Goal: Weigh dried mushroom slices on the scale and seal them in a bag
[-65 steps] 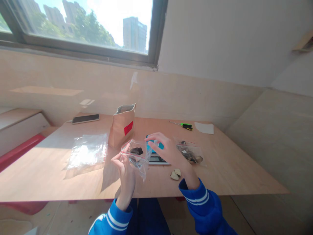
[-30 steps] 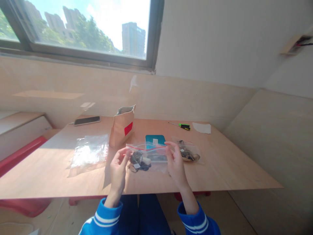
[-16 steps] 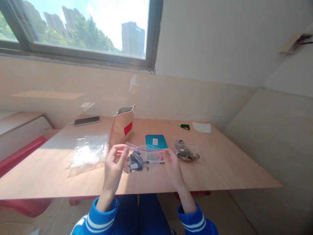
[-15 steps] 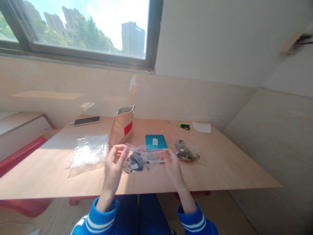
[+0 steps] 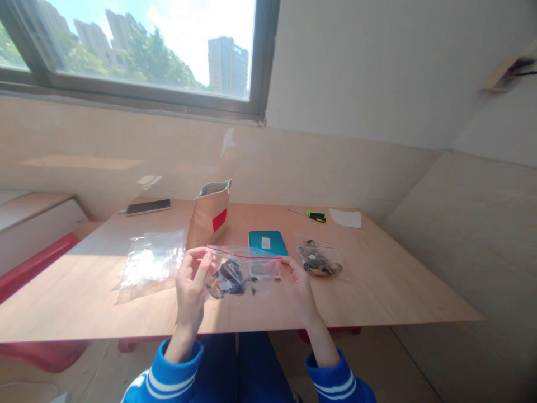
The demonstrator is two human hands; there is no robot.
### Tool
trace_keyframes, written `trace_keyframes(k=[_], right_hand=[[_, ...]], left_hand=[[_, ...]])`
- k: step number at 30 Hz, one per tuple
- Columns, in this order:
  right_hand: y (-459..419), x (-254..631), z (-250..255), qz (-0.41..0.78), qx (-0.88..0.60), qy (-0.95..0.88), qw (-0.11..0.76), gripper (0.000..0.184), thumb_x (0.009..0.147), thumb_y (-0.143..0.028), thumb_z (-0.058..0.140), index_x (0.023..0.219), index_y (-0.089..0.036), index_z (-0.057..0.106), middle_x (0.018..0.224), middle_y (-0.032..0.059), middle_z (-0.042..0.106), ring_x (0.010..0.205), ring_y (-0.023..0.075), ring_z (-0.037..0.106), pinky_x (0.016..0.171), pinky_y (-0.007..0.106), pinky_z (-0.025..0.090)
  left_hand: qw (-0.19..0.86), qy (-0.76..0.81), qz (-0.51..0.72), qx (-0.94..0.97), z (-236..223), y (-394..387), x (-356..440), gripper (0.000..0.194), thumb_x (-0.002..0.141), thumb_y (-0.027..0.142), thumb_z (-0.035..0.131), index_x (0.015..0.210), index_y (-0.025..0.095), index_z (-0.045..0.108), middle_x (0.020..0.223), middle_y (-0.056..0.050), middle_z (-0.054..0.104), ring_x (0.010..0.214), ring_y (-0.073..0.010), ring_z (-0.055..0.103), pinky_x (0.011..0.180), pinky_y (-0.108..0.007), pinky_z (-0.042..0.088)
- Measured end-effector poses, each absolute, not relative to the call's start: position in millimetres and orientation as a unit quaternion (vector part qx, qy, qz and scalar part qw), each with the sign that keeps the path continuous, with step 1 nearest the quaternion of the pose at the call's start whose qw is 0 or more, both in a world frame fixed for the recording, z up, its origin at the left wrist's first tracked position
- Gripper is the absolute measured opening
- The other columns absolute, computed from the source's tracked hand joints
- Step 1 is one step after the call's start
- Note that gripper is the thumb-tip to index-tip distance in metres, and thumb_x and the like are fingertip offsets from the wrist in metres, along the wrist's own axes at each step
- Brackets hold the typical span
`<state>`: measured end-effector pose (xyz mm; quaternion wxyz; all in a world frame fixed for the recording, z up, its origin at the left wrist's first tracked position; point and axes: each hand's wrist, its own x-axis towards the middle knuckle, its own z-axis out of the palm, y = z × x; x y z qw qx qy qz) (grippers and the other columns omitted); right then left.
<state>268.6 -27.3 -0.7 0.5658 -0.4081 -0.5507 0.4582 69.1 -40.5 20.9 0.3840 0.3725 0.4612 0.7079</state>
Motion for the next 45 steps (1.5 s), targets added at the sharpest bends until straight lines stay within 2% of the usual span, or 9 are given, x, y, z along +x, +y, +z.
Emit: trace_keyframes(k=[5, 12, 20, 28, 41, 45], right_hand=[[-27, 267, 5, 0.441, -0.427, -0.528, 0.587, 0.03, 0.082, -0.05, 0.062, 0.089, -0.02, 0.062, 0.086, 0.0058, 0.074, 0.08, 0.0215, 0.07, 0.074, 0.034, 0.056], [-33, 268, 17, 0.448, -0.45, -0.486, 0.601, 0.032, 0.078, -0.05, 0.065, 0.087, -0.02, 0.062, 0.079, 0.0054, 0.075, 0.076, 0.0228, 0.071, 0.064, 0.032, 0.058], [-30, 273, 16, 0.417, -0.444, -0.514, 0.604, 0.033, 0.08, -0.051, 0.063, 0.088, -0.019, 0.065, 0.083, 0.0074, 0.076, 0.079, 0.0227, 0.072, 0.078, 0.036, 0.057], [-29, 275, 11, 0.373, -0.449, -0.53, 0.615, 0.028, 0.084, -0.046, 0.06, 0.087, -0.018, 0.063, 0.08, 0.0067, 0.076, 0.076, 0.0203, 0.072, 0.075, 0.033, 0.057], [-30, 276, 11, 0.307, -0.452, -0.555, 0.628, 0.02, 0.087, -0.038, 0.058, 0.082, -0.02, 0.063, 0.076, 0.0041, 0.073, 0.071, 0.0183, 0.069, 0.072, 0.032, 0.055], [-24, 282, 5, 0.288, -0.467, -0.605, 0.577, 0.02, 0.09, -0.038, 0.053, 0.086, -0.02, 0.062, 0.083, 0.0051, 0.072, 0.081, 0.0201, 0.069, 0.079, 0.036, 0.054]], left_hand=[[0.383, 0.458, 0.689, 0.411, 20, -42, 69, 0.023, 0.081, 0.041, 0.064, 0.089, 0.02, 0.061, 0.075, 0.002, 0.062, 0.068, -0.01, 0.06, 0.059, -0.017, 0.049], [0.337, 0.485, 0.667, 0.454, 21, -43, 69, 0.025, 0.082, 0.044, 0.063, 0.087, 0.019, 0.061, 0.068, 0.003, 0.063, 0.064, -0.0102, 0.059, 0.057, -0.018, 0.046], [0.299, 0.53, 0.65, 0.456, 18, -39, 66, 0.031, 0.08, 0.05, 0.063, 0.088, 0.019, 0.061, 0.071, 0.0, 0.067, 0.065, -0.0139, 0.063, 0.055, -0.022, 0.046], [0.266, 0.565, 0.621, 0.475, 13, -39, 65, 0.031, 0.083, 0.051, 0.058, 0.093, 0.021, 0.06, 0.078, -0.001, 0.07, 0.078, -0.018, 0.067, 0.067, -0.026, 0.049], [0.234, 0.585, 0.604, 0.488, 11, -39, 65, 0.03, 0.085, 0.05, 0.055, 0.093, 0.022, 0.059, 0.081, -0.001, 0.065, 0.078, -0.0184, 0.063, 0.072, -0.03, 0.048], [0.231, 0.57, 0.616, 0.493, 11, -39, 64, 0.03, 0.086, 0.05, 0.055, 0.093, 0.021, 0.058, 0.083, -0.001, 0.064, 0.078, -0.0179, 0.062, 0.07, -0.029, 0.048]])
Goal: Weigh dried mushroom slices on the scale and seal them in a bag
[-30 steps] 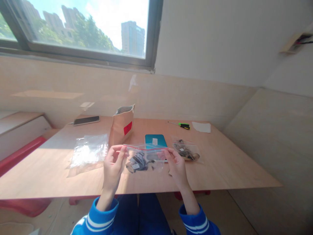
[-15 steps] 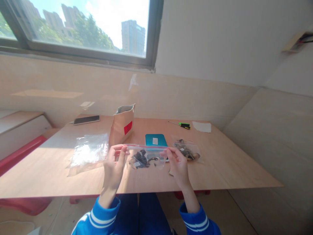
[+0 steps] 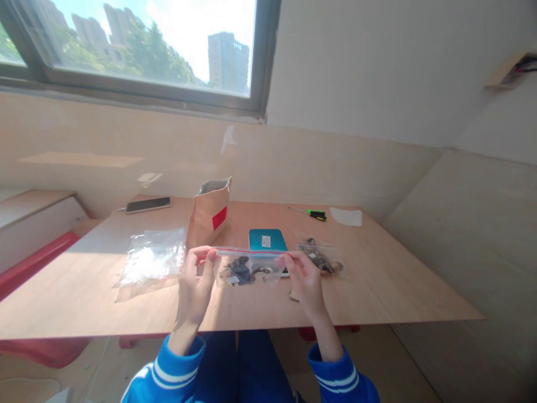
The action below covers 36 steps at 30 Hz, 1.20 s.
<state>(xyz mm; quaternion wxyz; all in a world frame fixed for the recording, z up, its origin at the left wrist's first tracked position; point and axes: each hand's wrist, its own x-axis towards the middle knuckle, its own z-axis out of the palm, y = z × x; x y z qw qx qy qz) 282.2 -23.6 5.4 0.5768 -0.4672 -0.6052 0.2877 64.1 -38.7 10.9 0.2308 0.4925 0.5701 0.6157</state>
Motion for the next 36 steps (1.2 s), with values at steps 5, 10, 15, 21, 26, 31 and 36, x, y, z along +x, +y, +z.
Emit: trace_keyframes(k=[5, 10, 15, 21, 26, 31, 36], right_hand=[[-21, 277, 11, 0.1, -0.501, -0.687, 0.516, 0.037, 0.091, -0.031, 0.052, 0.126, -0.021, 0.051, 0.128, 0.0119, 0.058, 0.12, 0.025, 0.053, 0.102, 0.046, 0.042], [-30, 248, 40, 0.069, -0.421, -0.779, 0.46, 0.033, 0.09, -0.027, 0.055, 0.123, -0.023, 0.053, 0.124, 0.0081, 0.062, 0.122, 0.0231, 0.05, 0.104, 0.043, 0.038], [-29, 234, 48, 0.117, -0.39, -0.803, 0.435, 0.012, 0.091, -0.03, 0.056, 0.086, -0.023, 0.065, 0.085, 0.002, 0.07, 0.086, 0.0185, 0.062, 0.084, 0.035, 0.044], [-28, 237, 46, 0.118, -0.409, -0.783, 0.454, 0.009, 0.09, -0.025, 0.058, 0.085, -0.021, 0.064, 0.083, 0.0024, 0.069, 0.082, 0.0185, 0.061, 0.077, 0.033, 0.044], [-29, 236, 47, 0.134, -0.413, -0.775, 0.459, 0.009, 0.091, -0.024, 0.057, 0.085, -0.021, 0.063, 0.084, 0.0022, 0.068, 0.084, 0.0187, 0.061, 0.078, 0.032, 0.044], [-28, 233, 45, 0.133, -0.419, -0.774, 0.456, 0.013, 0.092, -0.03, 0.054, 0.086, -0.023, 0.064, 0.084, 0.0027, 0.068, 0.083, 0.019, 0.061, 0.076, 0.033, 0.045], [-27, 231, 42, 0.126, -0.422, -0.768, 0.465, 0.014, 0.092, -0.032, 0.056, 0.086, -0.023, 0.064, 0.084, 0.0023, 0.069, 0.083, 0.0187, 0.062, 0.079, 0.034, 0.044]], left_hand=[[0.213, 0.519, 0.641, 0.523, 17, -39, 72, 0.024, 0.089, 0.043, 0.053, 0.095, 0.02, 0.06, 0.096, -0.004, 0.066, 0.089, -0.0181, 0.063, 0.076, -0.028, 0.048], [0.252, 0.486, 0.644, 0.534, 18, -38, 82, 0.02, 0.09, 0.039, 0.052, 0.094, 0.02, 0.057, 0.094, -0.004, 0.066, 0.082, -0.0168, 0.065, 0.071, -0.028, 0.051], [0.295, 0.492, 0.647, 0.502, 14, -40, 85, 0.02, 0.087, 0.041, 0.056, 0.089, 0.021, 0.054, 0.08, -0.002, 0.066, 0.072, -0.0162, 0.065, 0.064, -0.028, 0.053], [0.336, 0.468, 0.635, 0.515, 22, -45, 87, 0.02, 0.086, 0.04, 0.057, 0.09, 0.02, 0.057, 0.084, -0.003, 0.066, 0.081, -0.0167, 0.067, 0.072, -0.028, 0.054], [0.347, 0.46, 0.63, 0.52, 25, -44, 91, 0.018, 0.083, 0.035, 0.062, 0.088, 0.019, 0.06, 0.086, -0.004, 0.068, 0.084, -0.0167, 0.066, 0.076, -0.029, 0.054], [0.345, 0.475, 0.639, 0.497, 20, -43, 92, 0.018, 0.083, 0.037, 0.063, 0.087, 0.019, 0.061, 0.083, -0.003, 0.069, 0.081, -0.0164, 0.066, 0.072, -0.028, 0.054], [0.329, 0.472, 0.638, 0.512, 15, -43, 93, 0.018, 0.082, 0.036, 0.064, 0.086, 0.019, 0.062, 0.082, -0.002, 0.068, 0.079, -0.0163, 0.066, 0.07, -0.028, 0.054]])
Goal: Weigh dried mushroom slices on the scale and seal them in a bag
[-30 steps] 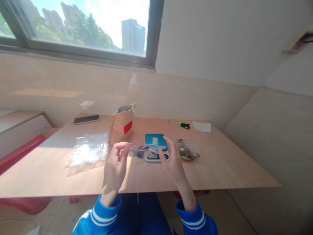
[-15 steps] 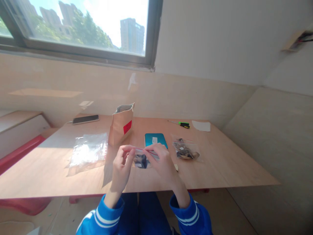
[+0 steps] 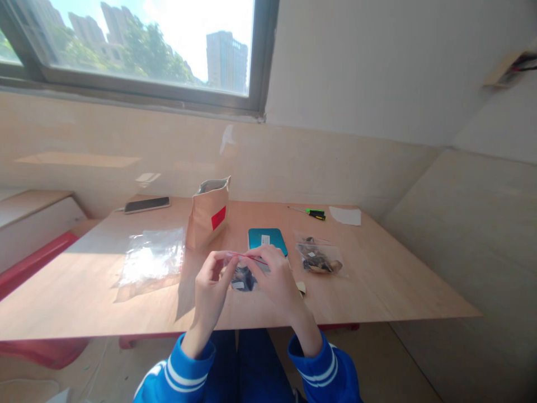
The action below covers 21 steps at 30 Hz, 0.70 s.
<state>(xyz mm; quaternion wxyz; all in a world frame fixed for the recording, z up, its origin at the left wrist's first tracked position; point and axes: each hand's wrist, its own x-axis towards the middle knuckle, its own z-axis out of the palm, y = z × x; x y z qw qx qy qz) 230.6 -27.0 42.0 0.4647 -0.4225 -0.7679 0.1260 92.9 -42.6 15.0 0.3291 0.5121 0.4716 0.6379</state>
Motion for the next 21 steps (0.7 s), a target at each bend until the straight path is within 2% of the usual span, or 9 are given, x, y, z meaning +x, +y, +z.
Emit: trace_keyframes(k=[13, 21], right_hand=[[-27, 224, 37, -0.01, -0.44, -0.777, 0.45, 0.016, 0.095, -0.02, 0.049, 0.083, -0.021, 0.059, 0.08, 0.0027, 0.066, 0.081, 0.0202, 0.056, 0.079, 0.034, 0.038], [-25, 217, 30, -0.021, -0.454, -0.772, 0.445, 0.018, 0.093, -0.014, 0.043, 0.083, -0.021, 0.056, 0.082, 0.005, 0.061, 0.082, 0.0224, 0.05, 0.075, 0.035, 0.038]], left_hand=[[0.255, 0.504, 0.601, 0.565, 10, -42, 95, 0.016, 0.085, 0.035, 0.06, 0.089, 0.02, 0.063, 0.086, -0.003, 0.068, 0.082, -0.0173, 0.066, 0.073, -0.029, 0.053], [0.222, 0.501, 0.602, 0.581, 8, -43, 99, 0.013, 0.087, 0.032, 0.057, 0.091, 0.02, 0.06, 0.087, -0.004, 0.067, 0.084, -0.017, 0.065, 0.075, -0.029, 0.052]])
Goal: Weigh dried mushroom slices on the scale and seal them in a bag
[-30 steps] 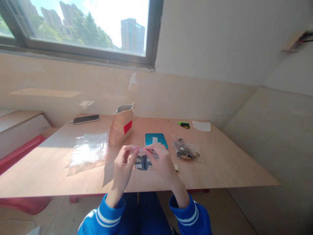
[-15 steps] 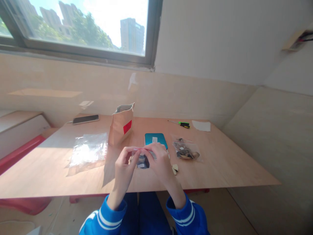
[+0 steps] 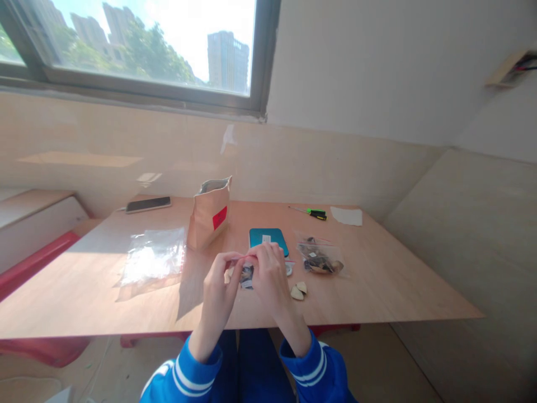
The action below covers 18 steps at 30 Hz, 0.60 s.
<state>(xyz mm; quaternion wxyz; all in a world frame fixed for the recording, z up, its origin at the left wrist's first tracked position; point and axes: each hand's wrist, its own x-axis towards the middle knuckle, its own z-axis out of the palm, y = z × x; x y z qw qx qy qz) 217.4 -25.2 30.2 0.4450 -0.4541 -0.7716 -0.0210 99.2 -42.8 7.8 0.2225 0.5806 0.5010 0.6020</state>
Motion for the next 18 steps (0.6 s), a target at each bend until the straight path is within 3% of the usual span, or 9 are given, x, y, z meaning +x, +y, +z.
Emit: trace_keyframes(k=[4, 11, 18], right_hand=[[-25, 217, 30, -0.014, -0.444, -0.775, 0.448, 0.02, 0.095, -0.015, 0.041, 0.083, -0.021, 0.056, 0.081, 0.0051, 0.061, 0.081, 0.0221, 0.049, 0.076, 0.035, 0.038], [-22, 230, 34, 0.059, -0.401, -0.801, 0.441, 0.016, 0.094, -0.034, 0.051, 0.089, -0.022, 0.062, 0.083, 0.002, 0.065, 0.083, 0.0191, 0.056, 0.079, 0.033, 0.04], [-19, 241, 30, 0.053, -0.398, -0.799, 0.447, 0.018, 0.093, -0.024, 0.054, 0.078, -0.021, 0.063, 0.075, 0.0004, 0.065, 0.078, 0.0177, 0.056, 0.077, 0.031, 0.038]], left_hand=[[0.202, 0.503, 0.604, 0.584, 11, -46, 99, 0.011, 0.088, 0.03, 0.056, 0.092, 0.02, 0.059, 0.088, -0.003, 0.066, 0.084, -0.0157, 0.064, 0.075, -0.028, 0.051], [0.191, 0.504, 0.597, 0.594, 18, -48, 86, 0.009, 0.09, 0.029, 0.054, 0.089, 0.021, 0.057, 0.086, -0.002, 0.063, 0.08, -0.0149, 0.062, 0.071, -0.026, 0.049], [0.229, 0.486, 0.582, 0.611, 21, -49, 84, 0.01, 0.09, 0.03, 0.053, 0.089, 0.02, 0.057, 0.084, -0.002, 0.062, 0.08, -0.0146, 0.063, 0.072, -0.026, 0.05]])
